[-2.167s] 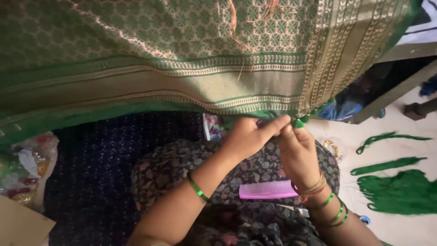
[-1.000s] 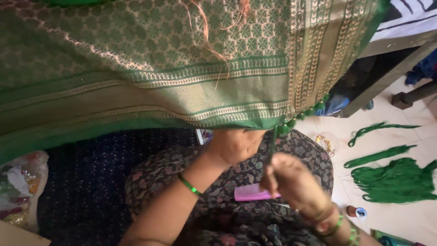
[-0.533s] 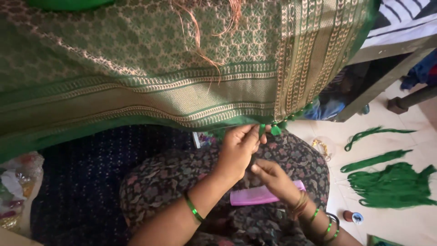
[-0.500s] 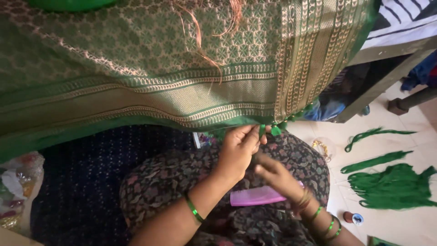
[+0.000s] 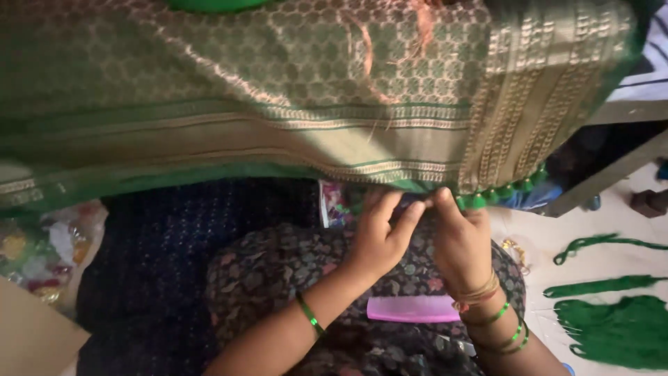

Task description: The person is tying tassels and performing intricate thread work on the border of a green saree.

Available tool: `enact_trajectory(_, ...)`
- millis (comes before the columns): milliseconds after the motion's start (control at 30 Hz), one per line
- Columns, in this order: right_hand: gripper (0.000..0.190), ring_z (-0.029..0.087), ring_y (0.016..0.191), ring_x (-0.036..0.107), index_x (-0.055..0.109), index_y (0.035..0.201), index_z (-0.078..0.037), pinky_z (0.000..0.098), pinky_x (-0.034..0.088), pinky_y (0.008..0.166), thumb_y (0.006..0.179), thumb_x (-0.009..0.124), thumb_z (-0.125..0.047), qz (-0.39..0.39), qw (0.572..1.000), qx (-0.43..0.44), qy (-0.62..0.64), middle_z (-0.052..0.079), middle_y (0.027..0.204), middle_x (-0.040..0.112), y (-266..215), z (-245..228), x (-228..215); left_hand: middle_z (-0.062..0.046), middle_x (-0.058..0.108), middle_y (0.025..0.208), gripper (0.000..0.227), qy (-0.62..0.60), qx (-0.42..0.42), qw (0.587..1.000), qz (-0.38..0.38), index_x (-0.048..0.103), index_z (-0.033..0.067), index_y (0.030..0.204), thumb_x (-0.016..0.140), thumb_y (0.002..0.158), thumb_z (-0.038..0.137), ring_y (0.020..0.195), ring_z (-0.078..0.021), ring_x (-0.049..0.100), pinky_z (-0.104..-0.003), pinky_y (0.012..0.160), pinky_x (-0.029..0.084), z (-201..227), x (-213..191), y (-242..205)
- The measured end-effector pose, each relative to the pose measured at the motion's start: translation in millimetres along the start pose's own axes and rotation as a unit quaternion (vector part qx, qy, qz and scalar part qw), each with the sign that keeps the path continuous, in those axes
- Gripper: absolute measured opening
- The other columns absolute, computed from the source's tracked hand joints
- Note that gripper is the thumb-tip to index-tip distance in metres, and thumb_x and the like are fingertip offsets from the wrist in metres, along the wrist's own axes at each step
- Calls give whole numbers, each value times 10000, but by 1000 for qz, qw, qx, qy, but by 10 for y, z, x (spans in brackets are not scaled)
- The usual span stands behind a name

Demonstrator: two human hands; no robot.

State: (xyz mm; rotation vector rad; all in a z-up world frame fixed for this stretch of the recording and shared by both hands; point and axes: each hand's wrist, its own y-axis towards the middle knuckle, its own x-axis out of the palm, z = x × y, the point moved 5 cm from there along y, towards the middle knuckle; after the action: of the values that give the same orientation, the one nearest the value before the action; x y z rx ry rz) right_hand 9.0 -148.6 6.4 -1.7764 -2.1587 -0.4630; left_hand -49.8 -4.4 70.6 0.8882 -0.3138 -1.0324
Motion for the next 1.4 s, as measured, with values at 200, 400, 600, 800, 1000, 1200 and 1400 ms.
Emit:
enact_trajectory(200,190,54,844,560,673,1171,-32,230,458,735,1096,525,-126,3,1000,-21,-5,-16,1018,676,-111,185,-139,-33,780,959,226,-281,-236,918,-150,760,-34,1074,713,1011,178,837,-125,678,-312,769,556,-488,403,-165)
enact_trajectory(400,216,104,810,657,667,1096,15,254,547,758,1096,522,-145,-43,979,-71,-187,30,874,703,-240,84,-331,-114,702,843,244,-395,-402,810,-162,765,-102,1059,734,999,133,649,-146,580,-303,577,422,-547,590,-313)
enact_trajectory(600,143,139,805,665,714,1076,4,285,528,780,987,721,-107,53,825,-258,-500,57,891,709,-315,-702,-125,-15,782,975,260,-321,-395,847,-152,773,-3,1085,702,973,221,841,-43,659,-221,792,529,-667,638,-276)
enact_trajectory(800,100,196,856,661,716,1098,-1,290,509,775,1016,750,43,14,727,-439,-528,113,971,688,-173,-1576,726,-51,752,850,270,-217,-411,873,-148,800,-33,991,768,956,232,744,-63,576,-273,681,492,-766,681,-281)
enact_trajectory(1000,160,213,1007,672,696,1113,20,292,549,828,992,717,123,-91,682,-543,-482,155,1209,641,261,-1829,1453,-31,779,883,234,-263,-336,897,-118,765,-15,996,747,944,212,782,-58,657,-256,740,534,-744,679,-246)
enact_trajectory(1200,102,177,906,651,714,1087,-22,294,545,763,1078,811,-51,-17,746,-497,-443,84,1058,649,482,-1998,1614,-26,785,900,238,-239,-328,906,-121,771,5,999,742,918,227,790,-50,683,-240,751,537,-662,609,-164)
enact_trajectory(1400,144,318,1070,557,721,933,-19,423,447,929,906,858,-54,-41,612,-600,-514,117,1040,617,433,-1937,1822,-118,715,742,318,-166,-425,872,-179,786,-52,876,773,958,255,640,-99,563,-300,616,493,-601,567,-143)
